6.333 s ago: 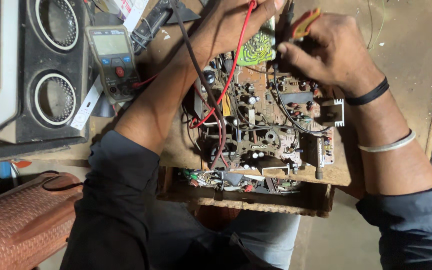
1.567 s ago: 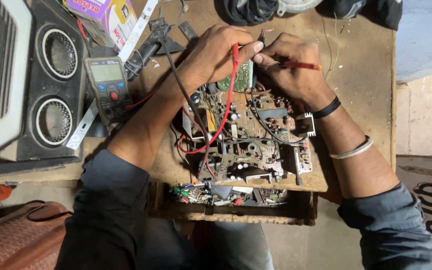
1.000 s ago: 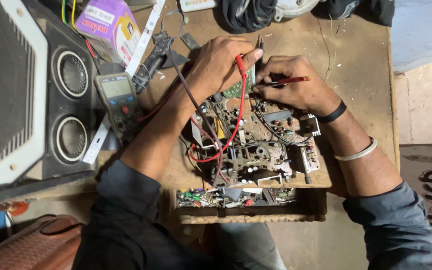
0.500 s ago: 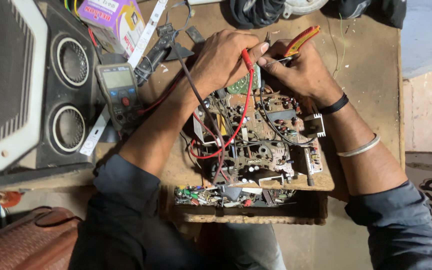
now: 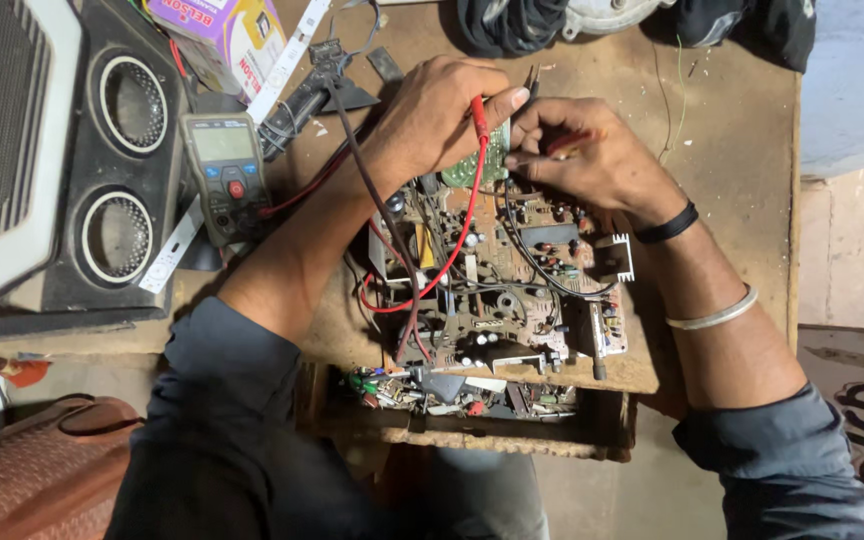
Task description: The person uses a multimeter to test points on a small green circuit board while holding it over a larger disassembled electronics chassis. They repeatedly probe different areas of the board with the multimeter leads, adjusting their grip and the board's orientation throughout the clip.
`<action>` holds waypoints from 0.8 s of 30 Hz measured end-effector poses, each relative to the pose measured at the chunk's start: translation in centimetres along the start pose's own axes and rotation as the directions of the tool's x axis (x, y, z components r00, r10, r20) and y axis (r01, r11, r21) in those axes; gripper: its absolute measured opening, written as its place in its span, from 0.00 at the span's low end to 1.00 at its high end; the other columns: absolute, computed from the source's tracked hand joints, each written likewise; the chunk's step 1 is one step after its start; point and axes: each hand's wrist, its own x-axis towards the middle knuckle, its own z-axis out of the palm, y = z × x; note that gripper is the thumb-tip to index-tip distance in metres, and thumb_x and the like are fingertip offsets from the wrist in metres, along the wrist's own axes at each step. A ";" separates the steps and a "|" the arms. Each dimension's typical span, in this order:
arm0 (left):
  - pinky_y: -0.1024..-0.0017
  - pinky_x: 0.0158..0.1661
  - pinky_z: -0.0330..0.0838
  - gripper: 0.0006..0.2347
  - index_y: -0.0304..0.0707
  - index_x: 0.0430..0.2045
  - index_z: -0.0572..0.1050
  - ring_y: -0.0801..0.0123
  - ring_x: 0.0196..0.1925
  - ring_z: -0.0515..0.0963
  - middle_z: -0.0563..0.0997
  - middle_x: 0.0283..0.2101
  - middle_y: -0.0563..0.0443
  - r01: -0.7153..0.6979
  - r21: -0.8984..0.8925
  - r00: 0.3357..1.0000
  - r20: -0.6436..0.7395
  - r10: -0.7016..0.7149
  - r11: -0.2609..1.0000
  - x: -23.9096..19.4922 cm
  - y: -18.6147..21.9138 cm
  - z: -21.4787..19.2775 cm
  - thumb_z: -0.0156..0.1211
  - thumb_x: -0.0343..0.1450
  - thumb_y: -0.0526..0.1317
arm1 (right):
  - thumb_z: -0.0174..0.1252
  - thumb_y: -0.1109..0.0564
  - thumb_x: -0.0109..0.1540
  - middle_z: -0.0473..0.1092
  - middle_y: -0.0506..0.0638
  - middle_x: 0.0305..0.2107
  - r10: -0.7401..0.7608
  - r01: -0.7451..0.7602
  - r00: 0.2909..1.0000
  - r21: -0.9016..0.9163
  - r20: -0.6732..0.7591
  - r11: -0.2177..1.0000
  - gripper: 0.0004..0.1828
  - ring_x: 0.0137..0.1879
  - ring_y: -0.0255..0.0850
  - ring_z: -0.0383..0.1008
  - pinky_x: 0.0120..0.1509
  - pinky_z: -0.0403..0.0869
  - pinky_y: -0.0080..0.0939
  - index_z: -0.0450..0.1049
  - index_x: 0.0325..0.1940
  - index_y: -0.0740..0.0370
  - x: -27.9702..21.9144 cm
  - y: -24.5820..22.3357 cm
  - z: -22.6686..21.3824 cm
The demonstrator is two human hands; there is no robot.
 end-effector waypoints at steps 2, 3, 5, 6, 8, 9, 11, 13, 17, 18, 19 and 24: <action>0.52 0.33 0.68 0.21 0.32 0.20 0.71 0.45 0.28 0.76 0.73 0.23 0.40 0.006 -0.018 1.000 -0.005 -0.006 1.000 -0.2 0.0 0.1 0.52 0.82 0.48 | 0.66 0.64 0.59 0.65 0.39 0.32 0.073 -0.074 0.997 0.037 0.018 0.997 0.12 0.39 0.26 0.67 0.44 0.70 0.29 0.74 0.46 0.63 -0.4 -0.2 -0.2; 0.52 0.33 0.68 0.21 0.32 0.20 0.71 0.44 0.28 0.76 0.73 0.23 0.39 0.009 -0.020 1.000 -0.006 -0.009 1.000 -0.2 0.0 0.3 0.52 0.81 0.48 | 0.67 0.65 0.59 0.63 0.39 0.31 0.113 -0.115 0.993 0.055 0.029 0.992 0.14 0.36 0.27 0.64 0.39 0.66 0.29 0.75 0.48 0.63 -0.7 -0.2 -0.3; 0.52 0.32 0.66 0.22 0.31 0.19 0.70 0.44 0.28 0.76 0.72 0.23 0.38 0.019 -0.014 1.000 -0.009 -0.019 1.000 -0.3 -0.2 0.3 0.52 0.81 0.48 | 0.68 0.64 0.58 0.65 0.40 0.31 0.070 -0.067 0.997 -0.128 0.021 0.990 0.15 0.36 0.27 0.64 0.39 0.67 0.29 0.76 0.48 0.64 -0.7 -0.4 -0.5; 0.52 0.32 0.66 0.22 0.31 0.19 0.70 0.43 0.28 0.75 0.72 0.22 0.38 0.046 -0.014 0.999 -0.012 -0.046 0.999 -0.3 -0.3 0.2 0.52 0.81 0.49 | 0.69 0.64 0.58 0.66 0.41 0.31 0.042 -0.038 0.999 -0.217 0.017 0.975 0.15 0.36 0.27 0.65 0.39 0.68 0.29 0.76 0.47 0.65 -0.5 -0.5 -0.6; 0.52 0.32 0.65 0.22 0.30 0.19 0.69 0.41 0.27 0.74 0.71 0.22 0.37 0.095 -0.013 0.995 -0.020 -0.095 0.995 -0.3 -0.4 0.1 0.53 0.81 0.49 | 0.68 0.64 0.59 0.69 0.43 0.28 0.050 -0.056 0.998 -0.260 -0.029 0.964 0.12 0.34 0.28 0.68 0.38 0.69 0.30 0.77 0.46 0.66 -0.2 -0.8 -0.6; 0.52 0.32 0.65 0.22 0.30 0.19 0.69 0.42 0.27 0.74 0.71 0.22 0.38 0.083 -0.013 0.996 -0.029 -0.083 0.996 -0.1 -0.6 0.0 0.52 0.81 0.49 | 0.68 0.64 0.60 0.70 0.43 0.27 0.052 -0.065 0.997 -0.283 -0.053 0.957 0.11 0.34 0.28 0.69 0.37 0.70 0.30 0.77 0.46 0.67 0.0 -0.9 -0.6; 0.52 0.32 0.65 0.22 0.31 0.19 0.69 0.43 0.27 0.74 0.71 0.22 0.38 0.069 -0.026 0.997 -0.039 -0.070 0.997 -0.3 -0.8 0.3 0.52 0.81 0.49 | 0.65 0.65 0.63 0.72 0.43 0.30 0.031 -0.056 0.992 -0.211 -0.120 0.976 0.09 0.36 0.28 0.71 0.40 0.72 0.30 0.76 0.47 0.67 -0.1 -0.8 -0.2; 0.52 0.32 0.65 0.22 0.31 0.20 0.69 0.43 0.27 0.74 0.71 0.21 0.38 0.087 -0.037 0.995 -0.035 -0.089 0.996 -0.4 -1.0 0.5 0.52 0.81 0.50 | 0.64 0.65 0.65 0.73 0.44 0.30 0.063 -0.091 0.983 -0.159 -0.175 0.983 0.07 0.37 0.28 0.73 0.40 0.74 0.31 0.76 0.47 0.67 -0.2 -0.7 0.1; 0.52 0.33 0.66 0.23 0.30 0.20 0.69 0.43 0.27 0.74 0.70 0.21 0.37 0.133 -0.043 0.991 -0.015 -0.134 0.990 -0.4 -1.1 0.4 0.52 0.81 0.50 | 0.64 0.65 0.65 0.73 0.45 0.31 0.087 -0.125 0.977 -0.192 -0.196 0.973 0.07 0.37 0.31 0.76 0.40 0.77 0.33 0.75 0.46 0.68 -0.3 -0.5 0.3; 0.53 0.33 0.66 0.22 0.31 0.21 0.70 0.44 0.27 0.74 0.71 0.22 0.38 0.108 -0.048 0.994 -0.023 -0.109 0.993 -0.5 -1.1 0.4 0.52 0.81 0.50 | 0.64 0.65 0.65 0.74 0.46 0.32 0.062 -0.104 0.981 -0.228 -0.184 0.968 0.07 0.38 0.32 0.76 0.41 0.76 0.34 0.76 0.46 0.68 -0.3 -0.4 0.2; 0.53 0.33 0.67 0.21 0.31 0.22 0.71 0.45 0.28 0.75 0.72 0.23 0.39 0.083 -0.054 0.996 -0.031 -0.085 0.995 -0.5 -1.1 0.4 0.52 0.82 0.49 | 0.64 0.66 0.65 0.74 0.47 0.34 0.012 -0.053 0.985 -0.237 -0.172 0.970 0.08 0.41 0.33 0.76 0.45 0.76 0.34 0.75 0.47 0.69 -0.4 -0.2 0.0; 0.59 0.35 0.68 0.15 0.30 0.28 0.72 0.54 0.29 0.77 0.73 0.26 0.41 0.078 -0.177 0.997 -0.012 -0.081 0.981 -1.0 -1.2 -0.2 0.51 0.81 0.43 | 0.62 0.67 0.65 0.76 0.51 0.45 -0.183 0.134 0.978 -0.359 -0.104 0.923 0.12 0.51 0.35 0.78 0.57 0.77 0.36 0.72 0.52 0.70 -0.7 0.8 -1.4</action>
